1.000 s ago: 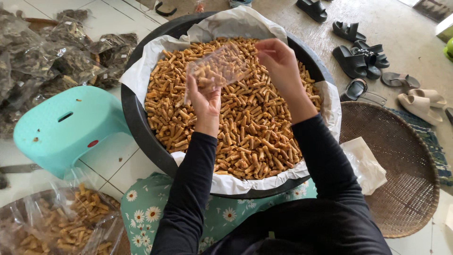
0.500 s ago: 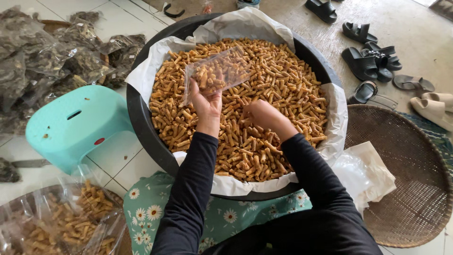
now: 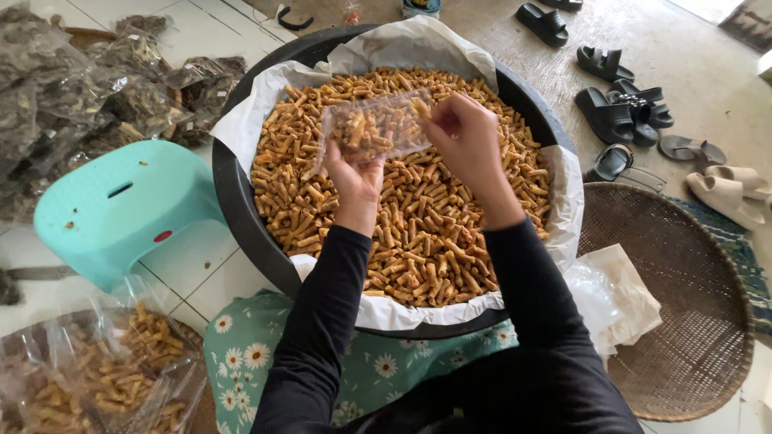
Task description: The person sits on the floor and fills clear plastic bags with cylindrical fried snacks by hand, taking handfuls from a large paper-lined basin and placing them into bags. They set filled bags on a woven tray and nearby piles and open new bags to continue filling.
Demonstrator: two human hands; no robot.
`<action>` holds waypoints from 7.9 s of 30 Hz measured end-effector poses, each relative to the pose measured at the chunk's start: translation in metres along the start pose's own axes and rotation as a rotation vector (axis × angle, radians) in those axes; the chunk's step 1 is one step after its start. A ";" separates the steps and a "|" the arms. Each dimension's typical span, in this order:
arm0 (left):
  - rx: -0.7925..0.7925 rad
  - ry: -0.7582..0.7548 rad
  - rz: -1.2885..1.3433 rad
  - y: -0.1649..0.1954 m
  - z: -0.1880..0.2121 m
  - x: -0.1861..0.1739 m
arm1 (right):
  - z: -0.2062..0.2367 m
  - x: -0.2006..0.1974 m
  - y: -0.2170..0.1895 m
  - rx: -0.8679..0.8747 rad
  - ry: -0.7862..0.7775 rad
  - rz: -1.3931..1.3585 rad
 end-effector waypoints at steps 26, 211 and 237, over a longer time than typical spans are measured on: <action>0.961 0.603 0.004 0.444 0.409 -0.223 | 0.059 0.080 0.100 -0.018 -0.247 -0.057; 0.023 -0.390 -1.282 -0.040 0.029 0.026 | 0.048 0.015 0.049 0.052 -0.092 -0.161; -0.133 -0.073 -0.164 0.001 -0.004 0.001 | 0.086 -0.079 0.209 0.665 -0.302 0.689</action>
Point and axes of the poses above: each hand's wrist, its own z-axis away from the middle knuckle, its own x-axis out of the palm, y = z × x, the point moved 2 cm from there along -z, towards the middle knuckle, and after that the axes turned 2 degrees about -x, right-handed, at the moved point
